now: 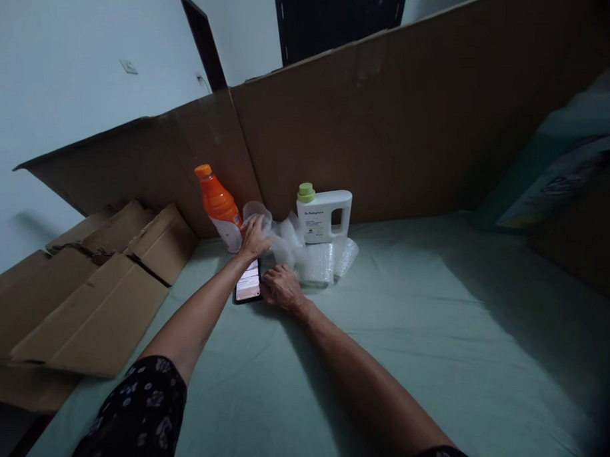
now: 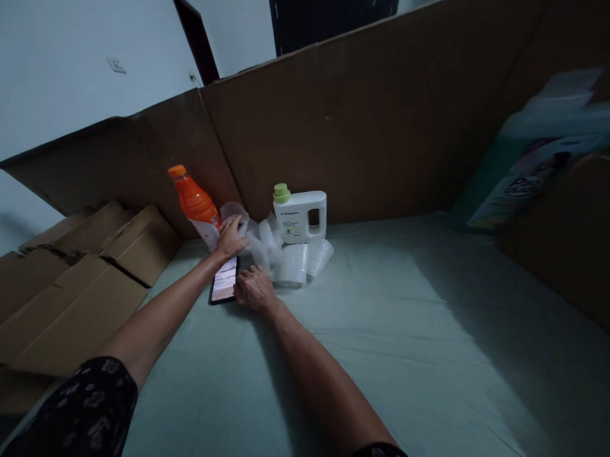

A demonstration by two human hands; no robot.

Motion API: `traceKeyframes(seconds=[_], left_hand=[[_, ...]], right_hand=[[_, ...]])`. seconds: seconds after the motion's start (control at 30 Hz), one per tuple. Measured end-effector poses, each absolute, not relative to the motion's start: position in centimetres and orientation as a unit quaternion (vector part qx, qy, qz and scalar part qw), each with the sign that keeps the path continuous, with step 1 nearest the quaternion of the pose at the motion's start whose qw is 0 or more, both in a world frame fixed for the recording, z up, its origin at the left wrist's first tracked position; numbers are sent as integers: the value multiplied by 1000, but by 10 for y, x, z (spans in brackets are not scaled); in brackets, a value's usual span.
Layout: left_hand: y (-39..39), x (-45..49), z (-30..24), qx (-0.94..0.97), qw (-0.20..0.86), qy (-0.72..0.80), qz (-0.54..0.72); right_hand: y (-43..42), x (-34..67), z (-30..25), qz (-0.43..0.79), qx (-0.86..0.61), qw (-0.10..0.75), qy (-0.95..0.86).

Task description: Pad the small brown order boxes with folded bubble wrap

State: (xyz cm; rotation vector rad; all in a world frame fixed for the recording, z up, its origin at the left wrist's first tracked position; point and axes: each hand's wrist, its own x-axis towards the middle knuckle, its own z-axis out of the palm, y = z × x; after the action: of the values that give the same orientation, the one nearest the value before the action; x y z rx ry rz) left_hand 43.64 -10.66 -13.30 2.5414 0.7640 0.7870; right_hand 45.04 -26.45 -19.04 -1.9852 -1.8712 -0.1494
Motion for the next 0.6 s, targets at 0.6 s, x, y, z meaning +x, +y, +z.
traceKeyframes(seconds=[0.6], left_hand=[[-166,376,-94,936,80,240,244]], right_hand=[[-259,447,-210,-86,-645,287,-703]])
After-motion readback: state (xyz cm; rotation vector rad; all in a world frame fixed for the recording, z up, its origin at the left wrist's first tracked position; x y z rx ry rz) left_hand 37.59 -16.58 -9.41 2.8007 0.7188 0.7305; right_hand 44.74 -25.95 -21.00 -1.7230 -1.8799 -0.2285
